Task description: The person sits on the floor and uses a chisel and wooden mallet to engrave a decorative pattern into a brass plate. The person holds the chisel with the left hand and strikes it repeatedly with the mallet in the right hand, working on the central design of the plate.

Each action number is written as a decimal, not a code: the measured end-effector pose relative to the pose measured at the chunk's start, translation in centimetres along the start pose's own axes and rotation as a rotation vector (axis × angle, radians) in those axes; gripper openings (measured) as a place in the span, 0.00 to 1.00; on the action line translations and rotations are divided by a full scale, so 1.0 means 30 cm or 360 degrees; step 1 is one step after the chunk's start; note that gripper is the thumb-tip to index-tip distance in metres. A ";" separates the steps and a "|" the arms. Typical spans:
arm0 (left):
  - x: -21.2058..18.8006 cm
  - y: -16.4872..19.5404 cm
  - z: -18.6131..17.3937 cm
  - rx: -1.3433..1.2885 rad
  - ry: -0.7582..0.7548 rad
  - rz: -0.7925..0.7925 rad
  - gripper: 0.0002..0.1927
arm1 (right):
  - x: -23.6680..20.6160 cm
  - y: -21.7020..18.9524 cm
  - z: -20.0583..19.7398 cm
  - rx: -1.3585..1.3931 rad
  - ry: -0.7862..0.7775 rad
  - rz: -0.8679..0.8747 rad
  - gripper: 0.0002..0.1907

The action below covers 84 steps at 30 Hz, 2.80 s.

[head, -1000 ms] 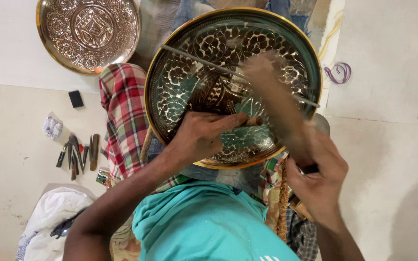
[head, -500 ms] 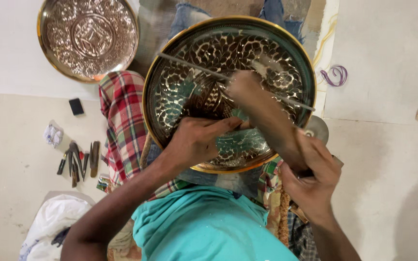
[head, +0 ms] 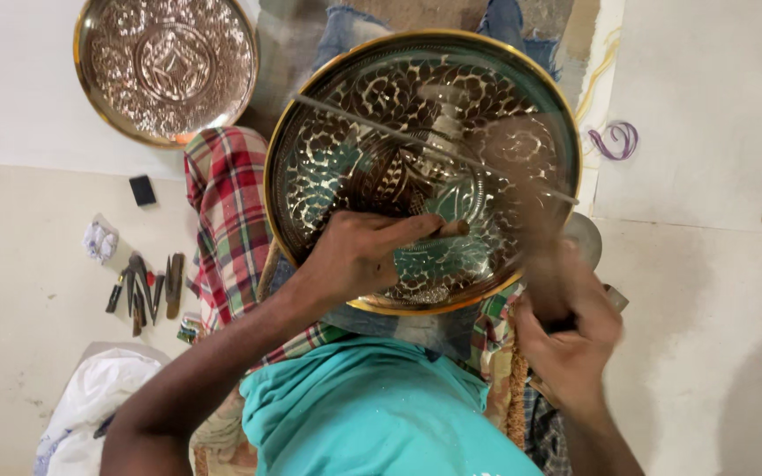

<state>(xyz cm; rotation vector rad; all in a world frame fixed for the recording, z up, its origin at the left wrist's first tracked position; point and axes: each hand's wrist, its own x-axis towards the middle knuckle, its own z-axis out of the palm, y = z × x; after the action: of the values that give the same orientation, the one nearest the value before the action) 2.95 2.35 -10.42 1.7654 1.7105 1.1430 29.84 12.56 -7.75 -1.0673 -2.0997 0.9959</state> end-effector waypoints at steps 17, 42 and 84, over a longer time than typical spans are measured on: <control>0.034 0.008 -0.045 -0.0067 -0.0055 0.0197 0.34 | -0.059 0.022 0.024 0.0198 -0.0077 0.0095 0.35; 0.038 -0.018 -0.063 0.0029 -0.0219 0.0211 0.38 | -0.105 -0.009 0.051 -0.0152 -0.0060 0.0024 0.36; 0.067 -0.031 -0.112 0.0119 -0.0339 0.0317 0.34 | -0.148 -0.016 0.133 0.0090 0.0262 0.0345 0.32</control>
<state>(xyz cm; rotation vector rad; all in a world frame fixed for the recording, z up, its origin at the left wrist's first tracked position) -0.45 3.63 -8.70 2.0606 1.4968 0.9386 28.93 7.21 -10.27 -1.3222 -1.8426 1.0243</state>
